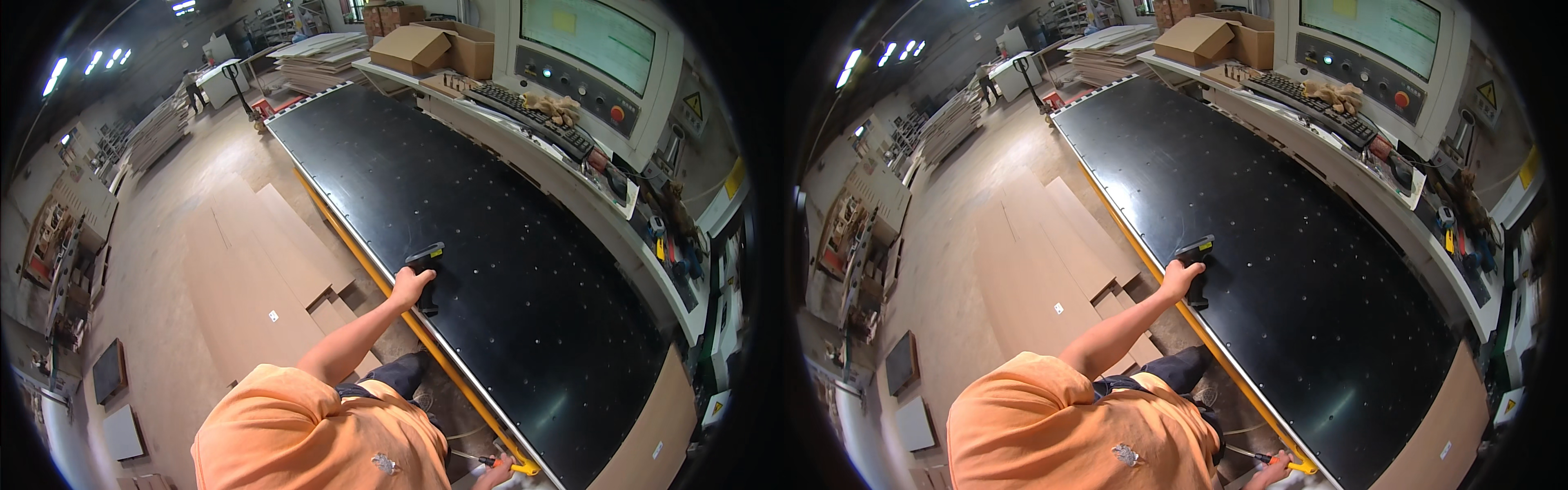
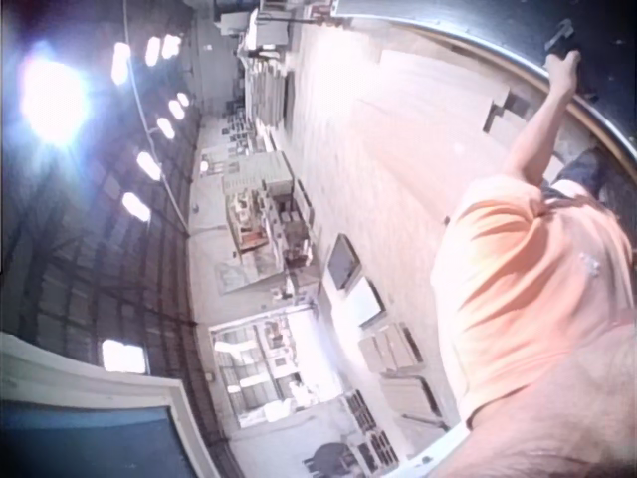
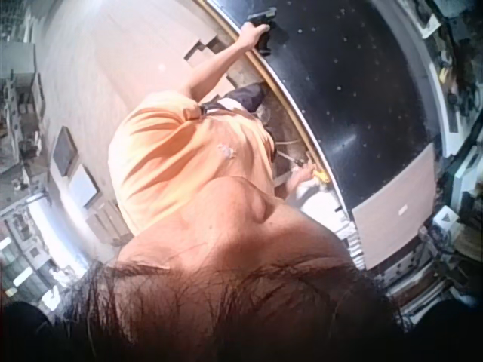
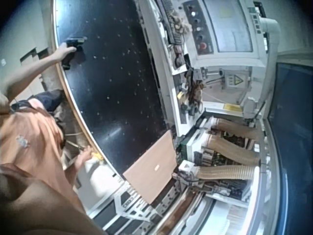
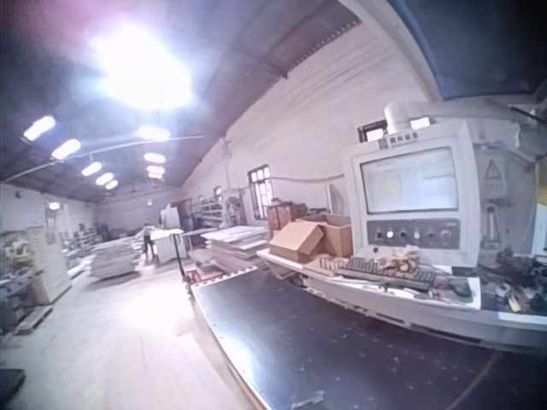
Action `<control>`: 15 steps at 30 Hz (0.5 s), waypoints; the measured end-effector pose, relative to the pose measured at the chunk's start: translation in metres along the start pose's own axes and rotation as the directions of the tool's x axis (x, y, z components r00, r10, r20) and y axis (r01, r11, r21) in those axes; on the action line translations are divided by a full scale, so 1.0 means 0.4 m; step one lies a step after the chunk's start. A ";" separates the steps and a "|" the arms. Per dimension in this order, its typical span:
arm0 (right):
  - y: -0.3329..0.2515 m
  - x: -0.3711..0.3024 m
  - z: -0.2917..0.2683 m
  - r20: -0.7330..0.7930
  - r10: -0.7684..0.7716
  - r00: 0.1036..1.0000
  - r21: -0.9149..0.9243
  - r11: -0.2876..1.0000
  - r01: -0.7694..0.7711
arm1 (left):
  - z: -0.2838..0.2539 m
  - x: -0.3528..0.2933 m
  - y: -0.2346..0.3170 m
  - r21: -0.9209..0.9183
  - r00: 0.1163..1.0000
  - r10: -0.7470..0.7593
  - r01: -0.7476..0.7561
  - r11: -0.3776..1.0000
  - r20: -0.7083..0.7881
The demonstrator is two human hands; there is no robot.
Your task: The person picks up large flat wood panels from the floor, places them on a machine table, and then removes them to stack them elsewhere. The person uses a barcode scanner and a yellow tool during the process.
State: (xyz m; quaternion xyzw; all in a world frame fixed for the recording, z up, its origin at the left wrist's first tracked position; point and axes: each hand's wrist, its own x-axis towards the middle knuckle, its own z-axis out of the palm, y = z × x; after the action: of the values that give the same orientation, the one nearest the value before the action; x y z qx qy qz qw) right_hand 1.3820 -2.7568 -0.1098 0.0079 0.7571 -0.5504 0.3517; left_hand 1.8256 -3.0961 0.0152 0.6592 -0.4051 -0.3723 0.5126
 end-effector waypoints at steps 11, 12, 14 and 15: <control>-0.092 -0.245 -0.263 -0.188 -0.187 0.964 0.568 0.780 0.262 | -0.007 0.002 0.007 -0.112 0.984 -0.123 0.137 0.984 0.128; -0.116 -0.296 -0.280 -0.162 -0.233 0.959 0.490 0.825 0.283 | -0.007 0.002 0.010 -0.168 0.978 -0.118 0.148 0.975 0.172; -0.158 -0.382 -0.265 -0.179 -0.199 0.963 0.391 0.884 0.255 | -0.008 -0.004 0.024 -0.149 0.982 -0.081 0.108 0.983 0.173; -0.175 -0.423 -0.243 -0.126 -0.216 0.968 0.381 0.891 0.248 | -0.006 -0.007 0.033 -0.224 0.977 -0.067 0.113 0.968 0.202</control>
State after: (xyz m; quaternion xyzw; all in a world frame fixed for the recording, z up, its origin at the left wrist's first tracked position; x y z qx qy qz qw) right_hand 1.4306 -2.6395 0.0541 0.0098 0.6400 -0.7285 0.2441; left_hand 1.8247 -3.0945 0.0289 0.5726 -0.3758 -0.5026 0.5276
